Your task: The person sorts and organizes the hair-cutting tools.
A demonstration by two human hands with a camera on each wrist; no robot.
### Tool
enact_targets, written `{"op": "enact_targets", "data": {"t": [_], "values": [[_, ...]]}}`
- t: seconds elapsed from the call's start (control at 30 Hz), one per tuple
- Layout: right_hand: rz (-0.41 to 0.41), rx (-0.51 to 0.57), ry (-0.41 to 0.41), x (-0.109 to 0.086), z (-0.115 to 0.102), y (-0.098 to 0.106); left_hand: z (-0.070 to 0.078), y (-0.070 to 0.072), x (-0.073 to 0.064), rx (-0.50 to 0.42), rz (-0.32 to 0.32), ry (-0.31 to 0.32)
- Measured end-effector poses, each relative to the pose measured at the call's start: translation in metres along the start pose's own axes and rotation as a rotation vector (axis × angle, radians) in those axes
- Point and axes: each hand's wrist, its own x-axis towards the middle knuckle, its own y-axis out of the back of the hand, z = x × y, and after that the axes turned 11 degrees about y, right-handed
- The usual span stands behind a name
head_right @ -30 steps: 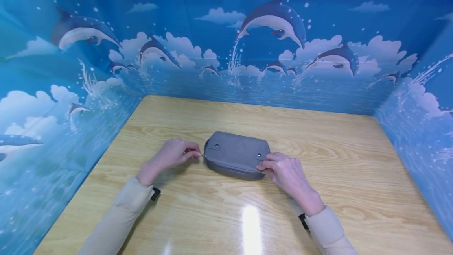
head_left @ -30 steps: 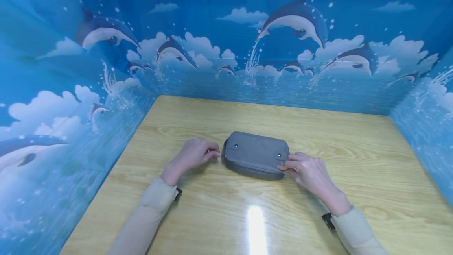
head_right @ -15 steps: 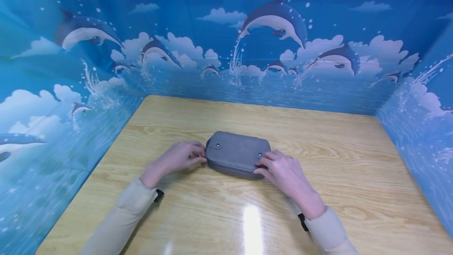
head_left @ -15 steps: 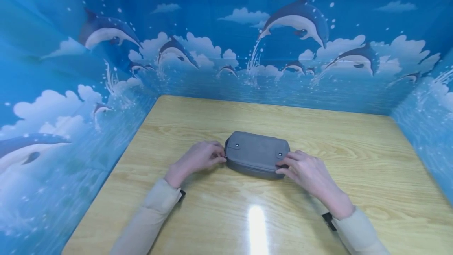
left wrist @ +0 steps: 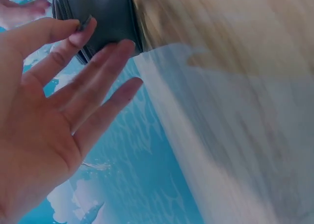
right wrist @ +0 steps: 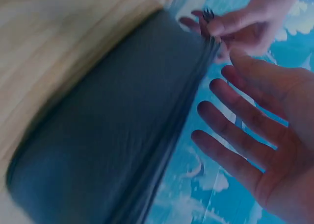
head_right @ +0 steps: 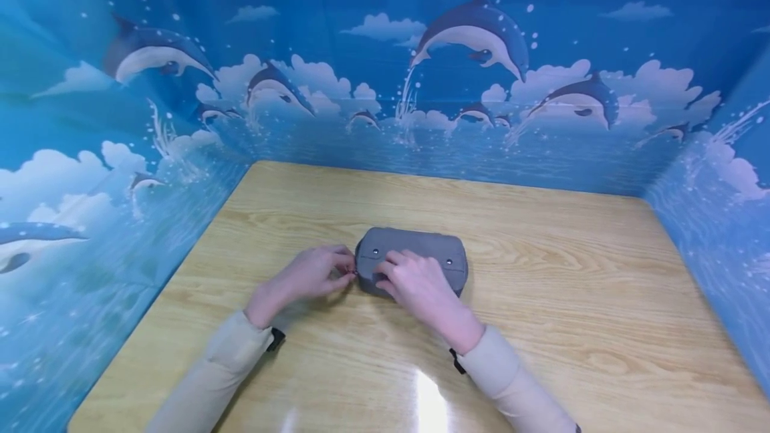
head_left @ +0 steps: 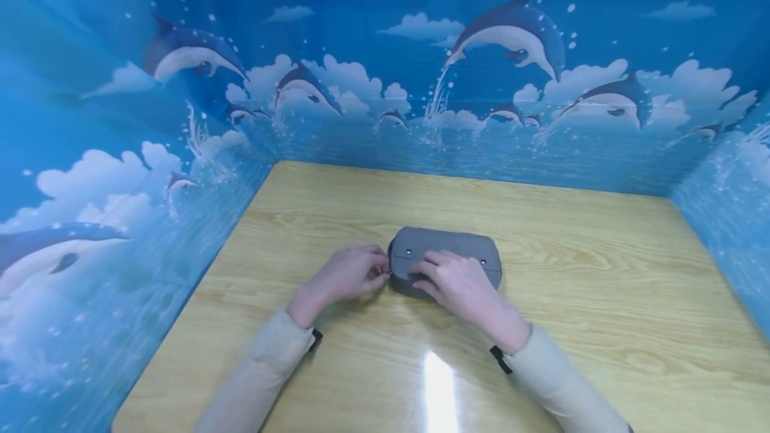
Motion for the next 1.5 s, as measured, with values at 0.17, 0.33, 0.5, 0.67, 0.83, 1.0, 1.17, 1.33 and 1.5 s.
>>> {"op": "enact_targets", "data": {"t": [0.17,0.33,0.5,0.67,0.83,1.0,1.17,1.33,1.5], "values": [[-0.066,-0.026,-0.043,0.015,-0.009,-0.013,0.004,-0.001,-0.001,-0.018,0.005,0.015],[-0.055,-0.13,-0.064,0.024,-0.011,-0.027,0.004,-0.001,-0.001,-0.049,0.002,0.016],[0.004,-0.199,-0.054,0.026,-0.011,-0.035,0.002,0.001,-0.001,-0.086,0.009,-0.007],[0.045,-0.188,-0.043,0.025,-0.012,-0.037,-0.003,0.002,0.003,-0.087,0.088,-0.056],[0.049,-0.165,-0.043,0.027,-0.014,-0.038,-0.011,0.003,0.008,-0.055,0.14,-0.076],[0.062,-0.173,-0.042,0.028,-0.014,-0.039,-0.015,0.006,0.013,-0.029,0.154,-0.082],[0.065,-0.187,-0.038,0.028,-0.013,-0.039,-0.017,0.005,0.017,-0.029,0.169,-0.073],[0.052,-0.196,-0.035,0.028,-0.014,-0.039,-0.019,0.005,0.022,-0.035,0.212,-0.062],[0.065,-0.19,-0.027,0.028,-0.015,-0.042,-0.022,0.004,0.032,-0.02,0.248,-0.022]]}}
